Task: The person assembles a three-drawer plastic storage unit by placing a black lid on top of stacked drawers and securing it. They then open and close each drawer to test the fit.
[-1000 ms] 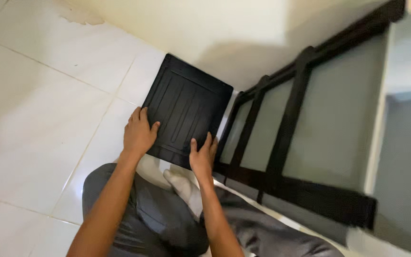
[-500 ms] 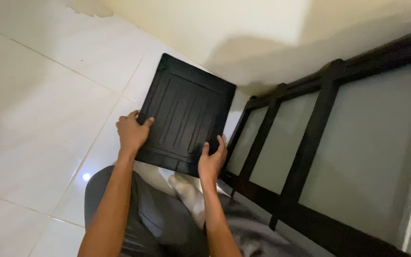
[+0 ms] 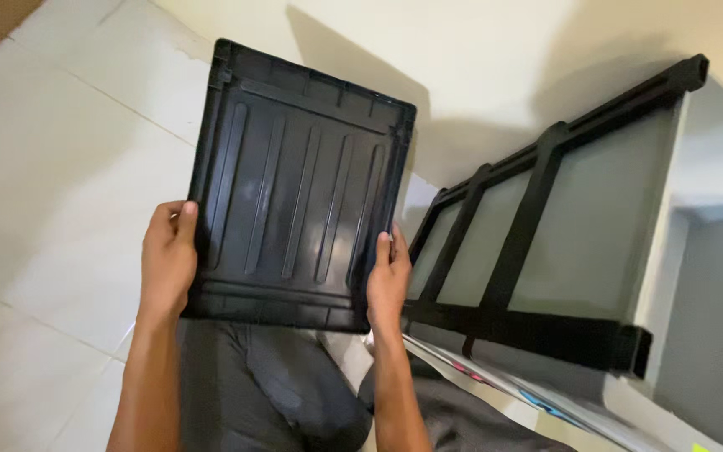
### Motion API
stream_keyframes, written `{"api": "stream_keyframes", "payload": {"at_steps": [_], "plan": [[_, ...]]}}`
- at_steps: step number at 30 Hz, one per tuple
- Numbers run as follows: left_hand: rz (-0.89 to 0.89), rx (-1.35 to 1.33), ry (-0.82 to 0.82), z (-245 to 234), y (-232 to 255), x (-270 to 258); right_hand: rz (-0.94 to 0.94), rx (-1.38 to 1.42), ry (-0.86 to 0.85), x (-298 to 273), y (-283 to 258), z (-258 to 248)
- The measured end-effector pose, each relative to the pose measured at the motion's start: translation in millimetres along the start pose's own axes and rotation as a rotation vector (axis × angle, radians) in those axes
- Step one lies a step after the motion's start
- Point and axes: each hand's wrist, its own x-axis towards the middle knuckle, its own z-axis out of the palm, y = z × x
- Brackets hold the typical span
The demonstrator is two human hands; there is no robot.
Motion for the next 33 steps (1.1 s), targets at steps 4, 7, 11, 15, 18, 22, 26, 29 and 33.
{"api": "stream_keyframes", "payload": {"at_steps": [4, 7, 11, 15, 18, 22, 26, 29, 33], "plan": [[0.113, -0.058, 0.059, -31, 21, -57, -0.088, 0.037, -0.086, -24, -26, -12], [0.099, -0.163, 0.082, -43, 23, -86, -0.1, 0.078, -0.116, -40, -41, -20], [0.081, -0.155, 0.11, -47, 21, -104, -0.196, 0.097, -0.152, -50, -55, -32], [0.066, -0.199, 0.098, -46, 20, -115, -0.187, 0.096, -0.144, -59, -67, -41], [0.07, -0.246, 0.078, -46, 21, -120, -0.17, 0.078, -0.134, -66, -73, -46], [0.091, -0.244, 0.068, -46, 25, -125, -0.193, 0.085, -0.143, -67, -74, -51], [0.111, -0.3, 0.043, -45, 27, -125, -0.221, 0.095, -0.13, -64, -68, -54], [0.09, -0.268, 0.081, -41, 27, -119, -0.252, 0.085, -0.122, -59, -68, -54], [0.183, -0.251, 0.102, -35, 28, -100, -0.289, 0.141, -0.169, -50, -78, -52]]}}
